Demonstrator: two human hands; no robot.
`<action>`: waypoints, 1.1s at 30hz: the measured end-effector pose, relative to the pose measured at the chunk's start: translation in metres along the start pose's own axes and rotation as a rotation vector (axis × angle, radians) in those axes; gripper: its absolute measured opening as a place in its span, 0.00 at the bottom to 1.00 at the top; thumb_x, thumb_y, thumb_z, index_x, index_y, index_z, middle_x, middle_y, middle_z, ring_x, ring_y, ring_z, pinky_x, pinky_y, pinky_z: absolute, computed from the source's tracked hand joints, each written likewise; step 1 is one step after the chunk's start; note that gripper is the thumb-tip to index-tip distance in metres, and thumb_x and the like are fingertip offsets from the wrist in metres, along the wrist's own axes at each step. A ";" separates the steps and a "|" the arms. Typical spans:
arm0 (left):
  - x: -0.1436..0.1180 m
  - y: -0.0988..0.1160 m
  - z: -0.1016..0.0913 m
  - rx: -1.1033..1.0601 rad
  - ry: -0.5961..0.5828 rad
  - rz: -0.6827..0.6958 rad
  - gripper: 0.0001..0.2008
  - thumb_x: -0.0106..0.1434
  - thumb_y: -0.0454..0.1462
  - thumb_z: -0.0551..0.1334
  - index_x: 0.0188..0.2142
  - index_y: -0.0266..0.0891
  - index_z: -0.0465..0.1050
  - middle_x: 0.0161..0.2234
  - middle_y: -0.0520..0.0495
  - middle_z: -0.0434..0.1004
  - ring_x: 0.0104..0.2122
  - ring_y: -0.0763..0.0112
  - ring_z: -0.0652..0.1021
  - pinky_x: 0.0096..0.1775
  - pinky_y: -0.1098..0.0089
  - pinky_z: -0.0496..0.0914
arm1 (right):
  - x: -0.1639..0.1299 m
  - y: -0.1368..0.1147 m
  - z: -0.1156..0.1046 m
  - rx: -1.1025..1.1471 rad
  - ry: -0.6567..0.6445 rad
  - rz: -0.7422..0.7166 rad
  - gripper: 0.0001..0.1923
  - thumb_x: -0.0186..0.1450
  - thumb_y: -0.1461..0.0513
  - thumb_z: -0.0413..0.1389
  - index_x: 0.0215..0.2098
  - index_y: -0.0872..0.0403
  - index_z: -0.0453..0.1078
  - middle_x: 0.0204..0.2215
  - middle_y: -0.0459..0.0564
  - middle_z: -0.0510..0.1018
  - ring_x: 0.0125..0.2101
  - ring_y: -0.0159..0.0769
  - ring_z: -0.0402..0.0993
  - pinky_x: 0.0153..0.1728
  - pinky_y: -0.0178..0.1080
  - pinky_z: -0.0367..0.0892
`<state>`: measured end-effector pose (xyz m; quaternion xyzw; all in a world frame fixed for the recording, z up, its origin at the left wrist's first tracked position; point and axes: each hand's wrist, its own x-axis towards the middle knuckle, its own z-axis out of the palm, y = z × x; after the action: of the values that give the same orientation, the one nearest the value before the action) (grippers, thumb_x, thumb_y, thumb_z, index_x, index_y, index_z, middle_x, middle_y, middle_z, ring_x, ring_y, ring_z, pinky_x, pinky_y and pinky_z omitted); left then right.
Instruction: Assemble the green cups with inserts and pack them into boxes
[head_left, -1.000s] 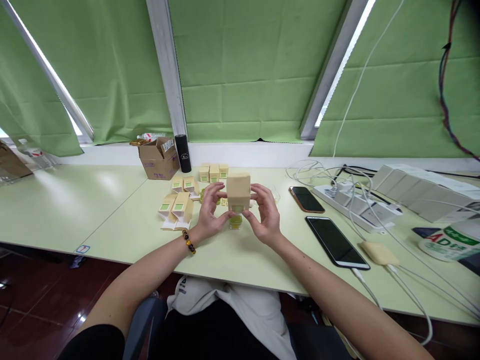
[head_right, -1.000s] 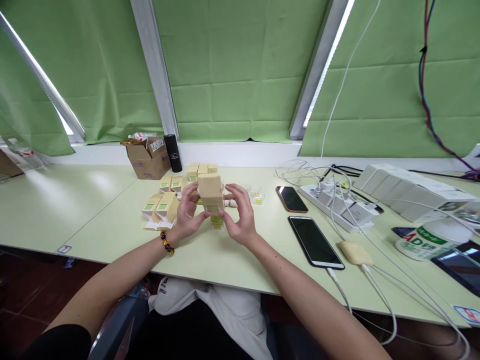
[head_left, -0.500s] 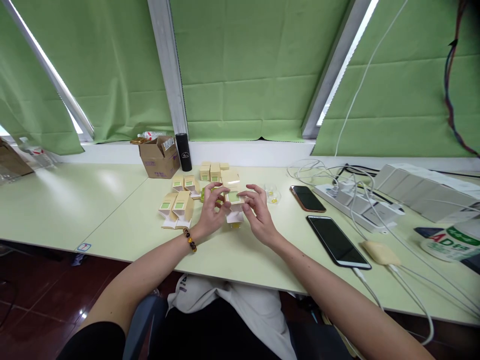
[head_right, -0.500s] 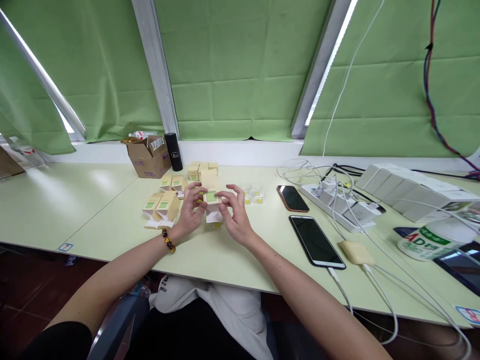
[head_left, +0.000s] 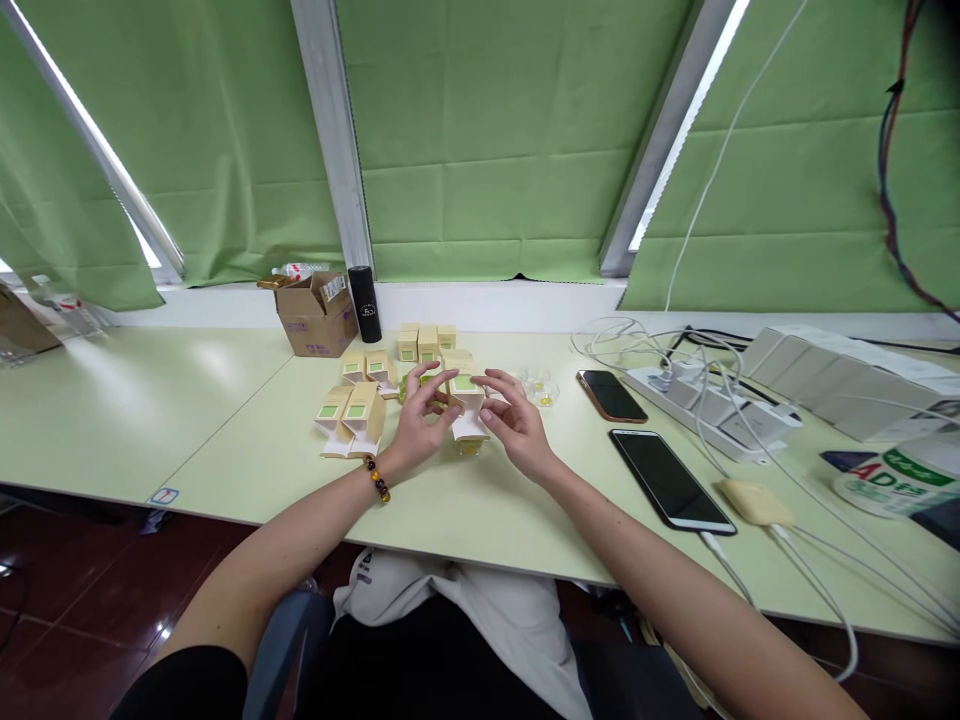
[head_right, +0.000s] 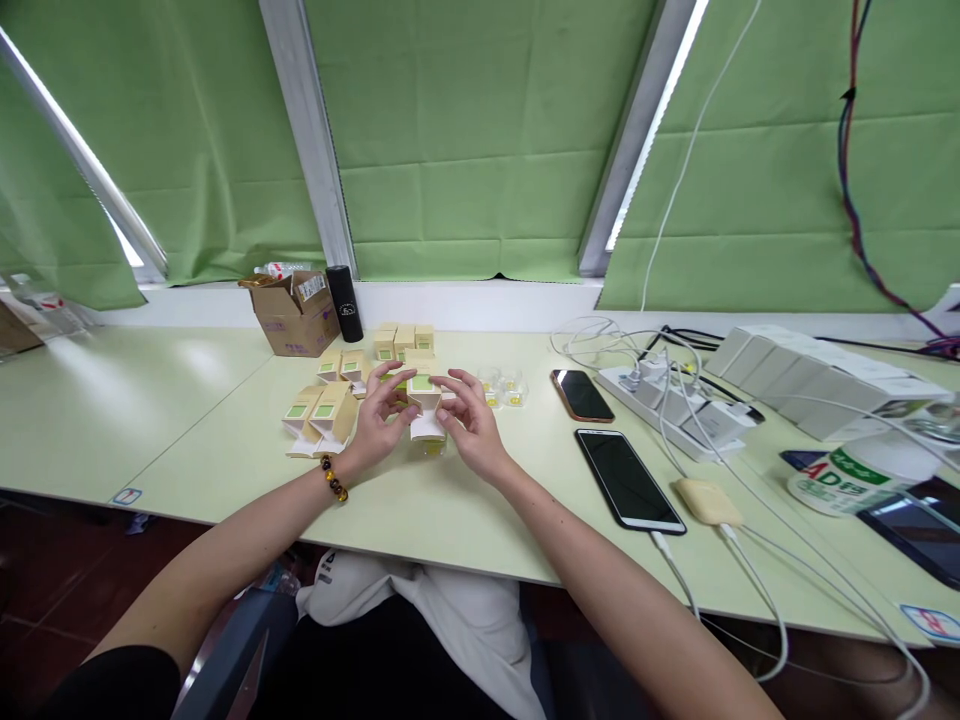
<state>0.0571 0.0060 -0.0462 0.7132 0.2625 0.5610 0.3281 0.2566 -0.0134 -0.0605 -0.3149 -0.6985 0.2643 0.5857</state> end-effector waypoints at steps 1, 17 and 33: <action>0.000 0.000 0.000 0.005 0.005 0.003 0.23 0.69 0.45 0.69 0.63 0.48 0.74 0.69 0.38 0.55 0.38 0.76 0.79 0.45 0.66 0.79 | 0.000 -0.001 0.000 0.021 0.004 0.016 0.25 0.72 0.47 0.60 0.64 0.44 0.70 0.68 0.62 0.60 0.39 0.37 0.81 0.43 0.48 0.82; -0.002 -0.002 0.004 0.114 -0.006 0.073 0.19 0.72 0.44 0.66 0.61 0.47 0.75 0.63 0.38 0.59 0.33 0.80 0.75 0.44 0.64 0.79 | 0.005 -0.008 0.007 0.155 0.161 0.164 0.19 0.66 0.49 0.67 0.51 0.46 0.78 0.62 0.55 0.68 0.36 0.35 0.79 0.37 0.43 0.78; -0.002 0.004 -0.005 0.115 -0.291 0.100 0.53 0.59 0.62 0.71 0.76 0.57 0.51 0.73 0.37 0.42 0.61 0.49 0.68 0.53 0.54 0.76 | 0.006 -0.011 0.003 0.122 0.217 0.136 0.19 0.66 0.48 0.66 0.52 0.44 0.78 0.61 0.56 0.67 0.39 0.38 0.79 0.41 0.47 0.80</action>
<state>0.0521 0.0031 -0.0435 0.8166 0.2082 0.4515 0.2932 0.2518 -0.0156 -0.0491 -0.3522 -0.5908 0.3099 0.6564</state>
